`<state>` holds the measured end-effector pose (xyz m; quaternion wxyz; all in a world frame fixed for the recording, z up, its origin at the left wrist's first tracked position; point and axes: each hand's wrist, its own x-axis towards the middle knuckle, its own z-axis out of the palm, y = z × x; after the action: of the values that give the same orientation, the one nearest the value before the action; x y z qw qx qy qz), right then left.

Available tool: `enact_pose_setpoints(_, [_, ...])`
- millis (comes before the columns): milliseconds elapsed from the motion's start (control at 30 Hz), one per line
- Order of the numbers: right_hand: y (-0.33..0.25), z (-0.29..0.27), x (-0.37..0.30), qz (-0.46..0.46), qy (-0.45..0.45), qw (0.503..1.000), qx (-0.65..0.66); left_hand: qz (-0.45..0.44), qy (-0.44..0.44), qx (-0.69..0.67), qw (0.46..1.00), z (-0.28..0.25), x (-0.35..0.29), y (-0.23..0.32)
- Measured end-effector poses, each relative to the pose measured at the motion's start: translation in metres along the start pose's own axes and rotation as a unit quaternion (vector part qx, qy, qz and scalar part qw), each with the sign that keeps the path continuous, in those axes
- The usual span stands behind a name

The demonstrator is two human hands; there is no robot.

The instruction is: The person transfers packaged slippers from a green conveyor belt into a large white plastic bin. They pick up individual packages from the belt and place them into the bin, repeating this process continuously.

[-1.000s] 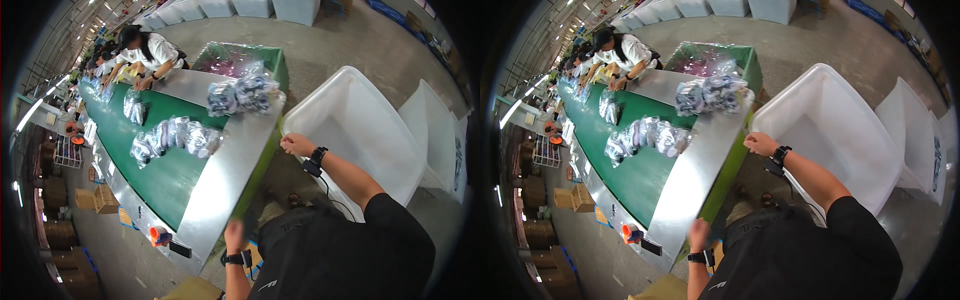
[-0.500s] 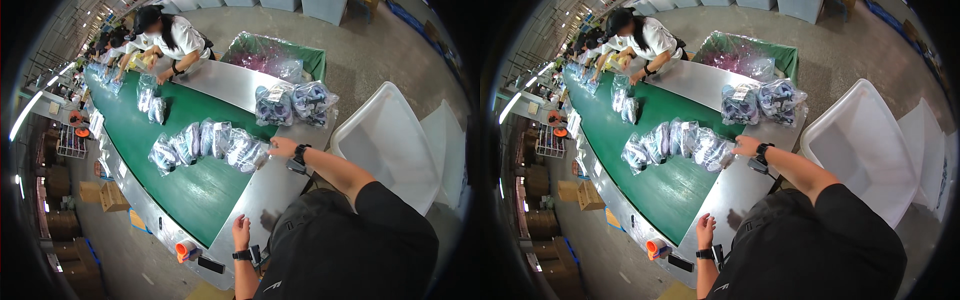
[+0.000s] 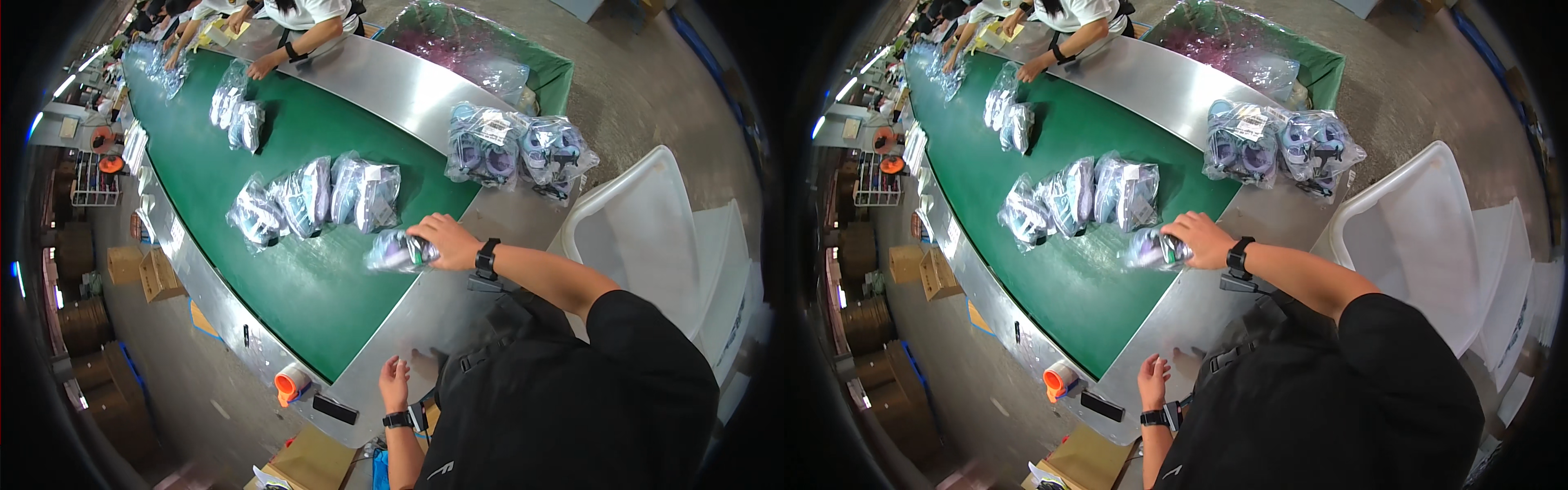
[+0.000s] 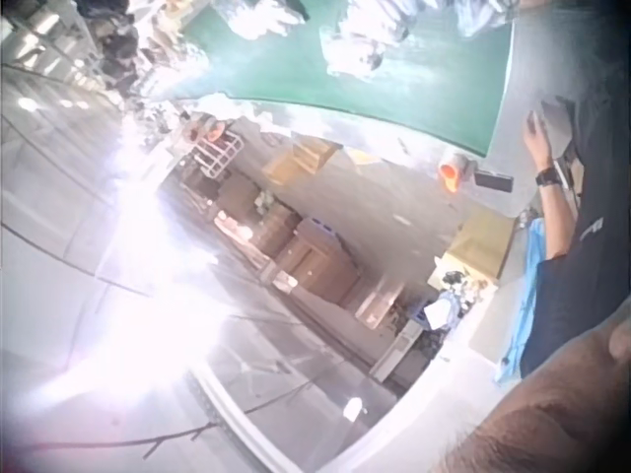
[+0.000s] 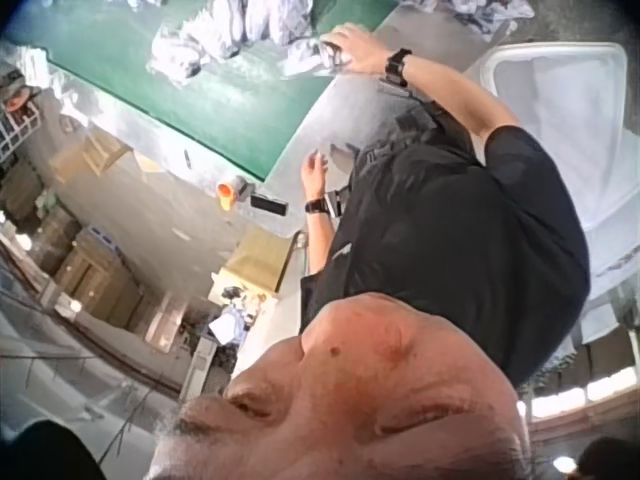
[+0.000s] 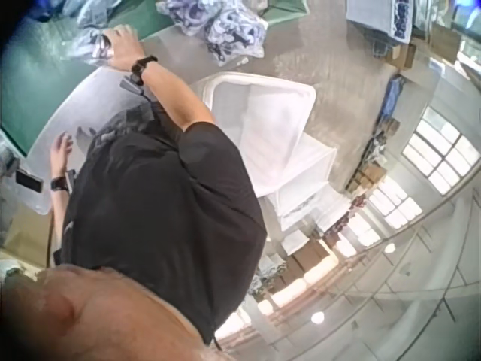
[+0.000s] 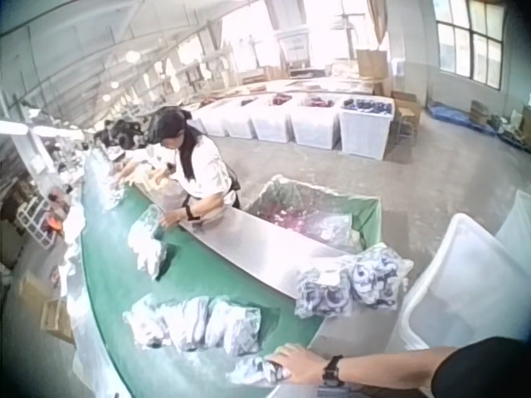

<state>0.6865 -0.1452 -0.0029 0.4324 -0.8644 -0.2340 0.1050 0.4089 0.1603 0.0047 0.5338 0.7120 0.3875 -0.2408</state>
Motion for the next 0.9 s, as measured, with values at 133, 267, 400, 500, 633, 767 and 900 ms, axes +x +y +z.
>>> enact_pose_setpoints(133, [-0.024, -0.01, -0.021, -0.134, -0.059, 0.987, -0.068, 0.027, -0.027, 0.015, 0.999, 0.016, 0.018, 0.018])
enact_pose_setpoints(267, [-0.029, -0.012, -0.056, -0.183, -0.106, 0.975, -0.068, 0.037, -0.047, 0.023, 0.998, 0.025, 0.031, 0.028])
enact_pose_setpoints(400, [-0.032, -0.031, -0.089, -0.119, -0.143, 0.982, -0.027, 0.055, -0.071, 0.03, 0.996, 0.026, 0.048, 0.045])
enact_pose_setpoints(500, [-0.028, -0.042, -0.104, -0.058, -0.089, 0.994, 0.008, 0.109, -0.071, 0.087, 0.988, 0.016, 0.089, 0.077])
enact_pose_setpoints(633, [-0.009, -0.059, -0.13, 0.095, -0.016, 0.995, 0.008, 0.259, -0.012, 0.175, 0.95, 0.016, 0.163, 0.149])
enact_pose_setpoints(767, [0.004, -0.091, -0.168, 0.227, 0.083, 0.966, 0.088, 0.382, 0.063, 0.273, 0.88, 0.04, 0.226, 0.246])
enact_pose_setpoints(900, [0.024, -0.114, -0.212, 0.261, 0.142, 0.955, 0.013, 0.372, 0.086, 0.294, 0.876, 0.06, 0.296, 0.292])
